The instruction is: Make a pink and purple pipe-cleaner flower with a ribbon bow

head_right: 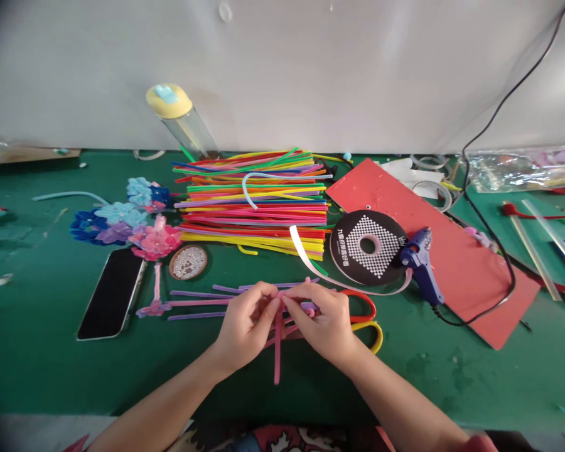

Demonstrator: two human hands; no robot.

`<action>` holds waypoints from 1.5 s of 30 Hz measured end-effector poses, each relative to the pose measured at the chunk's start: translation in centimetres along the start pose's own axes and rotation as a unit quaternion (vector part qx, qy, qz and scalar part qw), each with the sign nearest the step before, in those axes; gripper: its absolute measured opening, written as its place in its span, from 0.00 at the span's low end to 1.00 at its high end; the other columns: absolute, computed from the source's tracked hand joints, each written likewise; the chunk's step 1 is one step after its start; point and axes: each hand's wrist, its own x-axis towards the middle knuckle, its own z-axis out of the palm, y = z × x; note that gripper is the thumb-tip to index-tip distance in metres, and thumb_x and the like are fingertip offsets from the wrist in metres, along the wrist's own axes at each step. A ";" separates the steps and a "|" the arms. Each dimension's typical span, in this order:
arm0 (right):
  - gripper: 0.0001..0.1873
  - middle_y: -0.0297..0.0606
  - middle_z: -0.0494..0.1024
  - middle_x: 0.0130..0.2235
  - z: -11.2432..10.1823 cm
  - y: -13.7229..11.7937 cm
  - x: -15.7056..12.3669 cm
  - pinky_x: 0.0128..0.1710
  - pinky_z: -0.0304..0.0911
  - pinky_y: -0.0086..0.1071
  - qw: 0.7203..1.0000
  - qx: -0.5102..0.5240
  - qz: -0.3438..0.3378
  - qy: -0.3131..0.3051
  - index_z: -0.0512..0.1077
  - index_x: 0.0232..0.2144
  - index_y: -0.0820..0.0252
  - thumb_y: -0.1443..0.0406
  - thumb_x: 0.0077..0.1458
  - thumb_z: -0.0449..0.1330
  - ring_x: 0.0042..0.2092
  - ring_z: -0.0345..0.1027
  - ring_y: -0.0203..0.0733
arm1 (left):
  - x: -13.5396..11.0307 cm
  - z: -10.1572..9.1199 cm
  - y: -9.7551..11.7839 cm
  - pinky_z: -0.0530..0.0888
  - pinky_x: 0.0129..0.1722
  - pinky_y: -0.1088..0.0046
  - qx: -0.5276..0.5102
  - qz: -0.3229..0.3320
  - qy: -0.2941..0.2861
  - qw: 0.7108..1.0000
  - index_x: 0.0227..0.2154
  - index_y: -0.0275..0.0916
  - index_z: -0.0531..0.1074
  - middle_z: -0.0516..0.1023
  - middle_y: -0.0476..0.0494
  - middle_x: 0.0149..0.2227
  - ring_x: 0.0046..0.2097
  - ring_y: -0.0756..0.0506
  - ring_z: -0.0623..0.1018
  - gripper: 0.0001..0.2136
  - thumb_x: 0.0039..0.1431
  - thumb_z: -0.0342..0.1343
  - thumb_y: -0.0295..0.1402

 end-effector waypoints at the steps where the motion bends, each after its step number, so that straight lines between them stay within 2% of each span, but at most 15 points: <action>1: 0.05 0.32 0.77 0.23 0.0 0.0 0.0 0.27 0.67 0.23 1.000 0.001 0.000 0.001 0.72 0.25 0.60 0.74 0.46 0.60 0.23 0.70 0.31 | 0.0 0.0 -0.1 0.62 0.20 0.80 -0.006 -0.004 -0.005 1.000 0.26 0.37 0.61 0.64 0.51 0.22 0.22 0.53 0.68 0.06 0.58 0.46 0.31; 12: 0.05 0.32 0.77 0.22 -0.2 -0.1 0.2 0.26 0.67 0.23 1.000 -0.007 -0.001 -0.013 0.72 0.24 0.60 0.73 0.45 0.60 0.22 0.70 0.31 | -0.3 0.2 -0.2 0.67 0.19 0.78 -0.095 -0.067 -0.025 0.993 0.27 0.38 0.59 0.66 0.52 0.18 0.19 0.51 0.71 0.08 0.59 0.44 0.35; 16: 0.05 0.33 0.78 0.23 -0.2 0.0 0.2 0.24 0.65 0.23 1.000 -0.004 0.002 -0.029 0.72 0.24 0.60 0.73 0.46 0.59 0.24 0.71 0.32 | -0.4 0.3 -0.2 0.63 0.17 0.79 -0.089 -0.070 -0.016 0.993 0.27 0.39 0.58 0.62 0.55 0.14 0.16 0.53 0.66 0.08 0.60 0.43 0.35; 20: 0.05 0.32 0.78 0.24 -0.3 0.3 0.1 0.29 0.66 0.24 0.998 -0.011 -0.001 -0.055 0.72 0.24 0.59 0.73 0.47 0.59 0.25 0.71 0.32 | -0.3 0.4 -0.6 0.58 0.16 0.80 -0.057 -0.046 0.001 0.997 0.27 0.39 0.58 0.58 0.57 0.14 0.14 0.55 0.60 0.09 0.60 0.42 0.35; 26: 0.06 0.31 0.78 0.25 -0.5 0.5 0.2 0.30 0.66 0.24 0.996 -0.004 -0.002 -0.094 0.72 0.25 0.58 0.72 0.48 0.58 0.26 0.71 0.32 | -0.4 0.4 -1.2 0.56 0.17 0.79 -0.044 -0.040 0.005 0.998 0.27 0.39 0.59 0.56 0.58 0.13 0.15 0.55 0.59 0.08 0.60 0.42 0.35; 31: 0.06 0.31 0.77 0.26 -0.7 0.6 0.3 0.35 0.66 0.24 0.991 0.007 -0.002 -0.131 0.72 0.26 0.59 0.73 0.50 0.57 0.26 0.70 0.30 | -0.3 0.3 -1.0 0.55 0.16 0.79 -0.091 -0.065 -0.002 0.994 0.27 0.38 0.59 0.56 0.59 0.14 0.14 0.56 0.58 0.09 0.60 0.43 0.37; 35: 0.03 0.33 0.78 0.28 -0.4 0.8 0.1 0.37 0.67 0.26 0.994 0.011 -0.012 -0.104 0.71 0.29 0.59 0.71 0.48 0.60 0.28 0.71 0.33 | 0.2 0.1 -0.4 0.54 0.14 0.81 -0.171 -0.120 -0.007 0.978 0.27 0.38 0.58 0.56 0.59 0.14 0.14 0.57 0.58 0.11 0.57 0.46 0.41; 39: 0.03 0.33 0.78 0.26 -0.1 0.9 0.0 0.36 0.68 0.27 0.996 0.009 -0.023 -0.083 0.72 0.28 0.59 0.70 0.48 0.60 0.27 0.71 0.33 | 0.5 -0.1 0.1 0.54 0.14 0.82 -0.243 -0.173 -0.028 0.954 0.26 0.38 0.57 0.57 0.60 0.13 0.13 0.58 0.58 0.12 0.55 0.49 0.42; 45: 0.02 0.32 0.78 0.25 -0.1 0.7 0.1 0.25 0.67 0.22 0.998 0.016 -0.011 -0.062 0.72 0.26 0.58 0.70 0.47 0.61 0.25 0.72 0.33 | 0.6 -0.2 0.0 0.56 0.14 0.82 -0.308 -0.188 -0.046 0.931 0.25 0.38 0.58 0.56 0.61 0.12 0.13 0.58 0.57 0.13 0.54 0.52 0.41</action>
